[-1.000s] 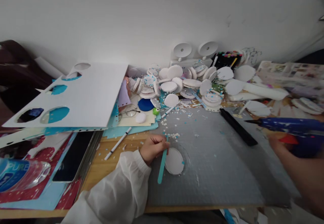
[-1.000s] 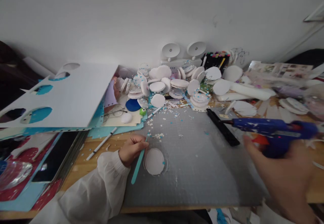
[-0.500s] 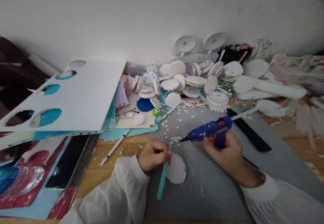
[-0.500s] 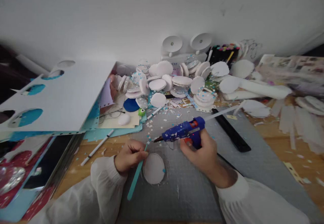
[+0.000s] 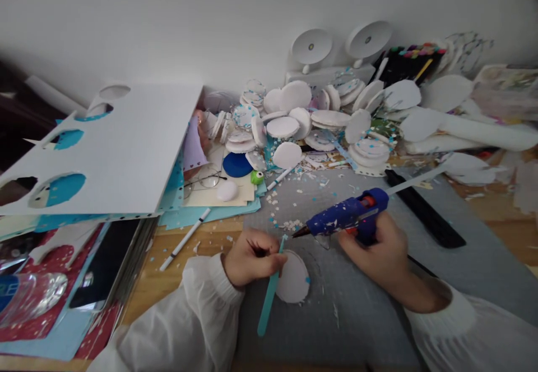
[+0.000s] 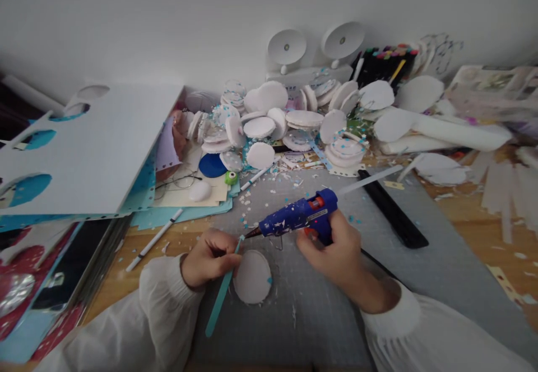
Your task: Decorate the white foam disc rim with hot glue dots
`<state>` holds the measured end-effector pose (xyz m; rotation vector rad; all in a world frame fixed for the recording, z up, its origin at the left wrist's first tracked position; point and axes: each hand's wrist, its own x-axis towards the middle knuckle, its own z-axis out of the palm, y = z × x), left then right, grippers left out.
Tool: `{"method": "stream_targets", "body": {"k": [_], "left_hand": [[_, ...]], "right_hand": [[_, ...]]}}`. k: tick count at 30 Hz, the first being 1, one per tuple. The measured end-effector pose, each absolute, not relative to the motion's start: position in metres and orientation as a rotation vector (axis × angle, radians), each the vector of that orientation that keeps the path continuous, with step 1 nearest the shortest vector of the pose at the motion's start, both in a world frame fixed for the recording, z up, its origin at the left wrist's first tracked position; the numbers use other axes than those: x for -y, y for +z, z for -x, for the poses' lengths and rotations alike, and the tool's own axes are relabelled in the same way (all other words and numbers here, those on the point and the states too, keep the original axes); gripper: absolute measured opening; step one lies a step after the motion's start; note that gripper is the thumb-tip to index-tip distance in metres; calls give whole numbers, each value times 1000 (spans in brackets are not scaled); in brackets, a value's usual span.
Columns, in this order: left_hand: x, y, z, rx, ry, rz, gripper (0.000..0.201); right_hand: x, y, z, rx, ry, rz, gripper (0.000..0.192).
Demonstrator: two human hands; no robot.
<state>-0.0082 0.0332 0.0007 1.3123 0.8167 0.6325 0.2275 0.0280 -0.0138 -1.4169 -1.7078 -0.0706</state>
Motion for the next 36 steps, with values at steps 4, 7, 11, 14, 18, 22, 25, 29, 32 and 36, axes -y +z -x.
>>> {"method": "stream_targets", "body": {"k": [4, 7, 11, 14, 18, 22, 25, 29, 32, 36], "left_hand": [[-32, 0, 9, -825, 639, -1323, 46], [-32, 0, 8, -831, 630, -1317, 46], [-32, 1, 7, -847, 627, -1332, 46], [-32, 0, 8, -858, 626, -1337, 44], [-31, -1, 8, -855, 613, -1324, 41], [-31, 0, 9, -854, 619, -1339, 42], [-31, -1, 9, -853, 618, -1338, 44], [-32, -2, 9, -852, 612, -1341, 45], [-32, -1, 8, -855, 613, -1343, 44], [-32, 2, 7, -856, 614, -1336, 46]], "right_hand": [[-29, -15, -228, 1732, -100, 1401, 15], [-29, -17, -228, 1744, -122, 1390, 15], [-28, -18, -229, 1764, -163, 1386, 15], [-28, -17, -229, 1777, -170, 1394, 14], [-29, -18, -229, 1772, -198, 1401, 15], [-29, -18, -228, 1775, -206, 1393, 16], [-29, -18, -228, 1779, -206, 1392, 15], [-29, -19, -229, 1778, -195, 1414, 13], [-29, -21, -230, 1783, -179, 1421, 12], [-29, -20, -230, 1786, -185, 1424, 14]]}}
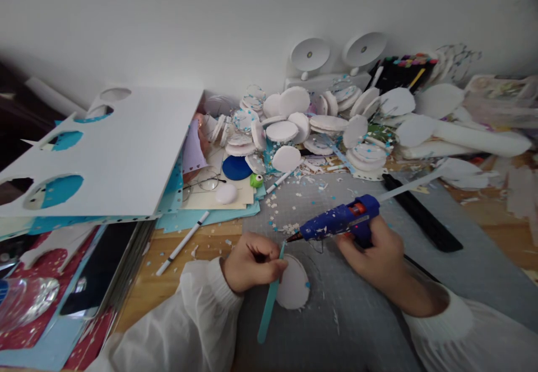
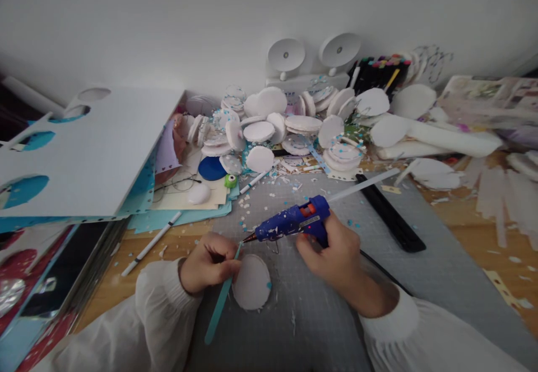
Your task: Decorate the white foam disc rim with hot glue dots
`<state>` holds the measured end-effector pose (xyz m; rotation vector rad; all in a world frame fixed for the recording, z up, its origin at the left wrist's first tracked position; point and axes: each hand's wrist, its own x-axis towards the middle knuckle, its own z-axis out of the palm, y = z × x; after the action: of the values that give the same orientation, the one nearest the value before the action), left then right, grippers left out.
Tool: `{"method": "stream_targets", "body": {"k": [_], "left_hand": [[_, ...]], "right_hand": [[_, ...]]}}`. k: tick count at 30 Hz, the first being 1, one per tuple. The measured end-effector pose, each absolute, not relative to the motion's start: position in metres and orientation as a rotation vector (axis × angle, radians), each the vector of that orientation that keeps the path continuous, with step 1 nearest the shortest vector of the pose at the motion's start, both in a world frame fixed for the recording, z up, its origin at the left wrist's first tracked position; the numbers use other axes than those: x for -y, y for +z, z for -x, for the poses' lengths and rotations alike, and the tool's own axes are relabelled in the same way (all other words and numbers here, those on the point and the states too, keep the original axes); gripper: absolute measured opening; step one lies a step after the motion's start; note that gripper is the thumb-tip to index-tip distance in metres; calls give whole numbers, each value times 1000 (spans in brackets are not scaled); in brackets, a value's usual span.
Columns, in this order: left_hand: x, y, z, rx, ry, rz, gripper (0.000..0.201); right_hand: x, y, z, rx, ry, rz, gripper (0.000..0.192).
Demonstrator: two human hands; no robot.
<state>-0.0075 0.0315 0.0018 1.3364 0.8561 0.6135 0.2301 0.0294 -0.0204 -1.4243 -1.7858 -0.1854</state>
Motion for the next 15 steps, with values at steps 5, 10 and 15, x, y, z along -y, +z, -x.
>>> {"method": "stream_targets", "body": {"k": [5, 10, 15], "left_hand": [[-31, 2, 7, -875, 609, -1326, 48], [-31, 3, 7, -890, 616, -1331, 48], [-32, 5, 7, -894, 597, -1325, 46]], "right_hand": [[-29, -20, -230, 1787, -171, 1437, 16], [-29, -21, -233, 1806, -261, 1421, 14], [-31, -21, -237, 1812, -445, 1399, 17]]}}
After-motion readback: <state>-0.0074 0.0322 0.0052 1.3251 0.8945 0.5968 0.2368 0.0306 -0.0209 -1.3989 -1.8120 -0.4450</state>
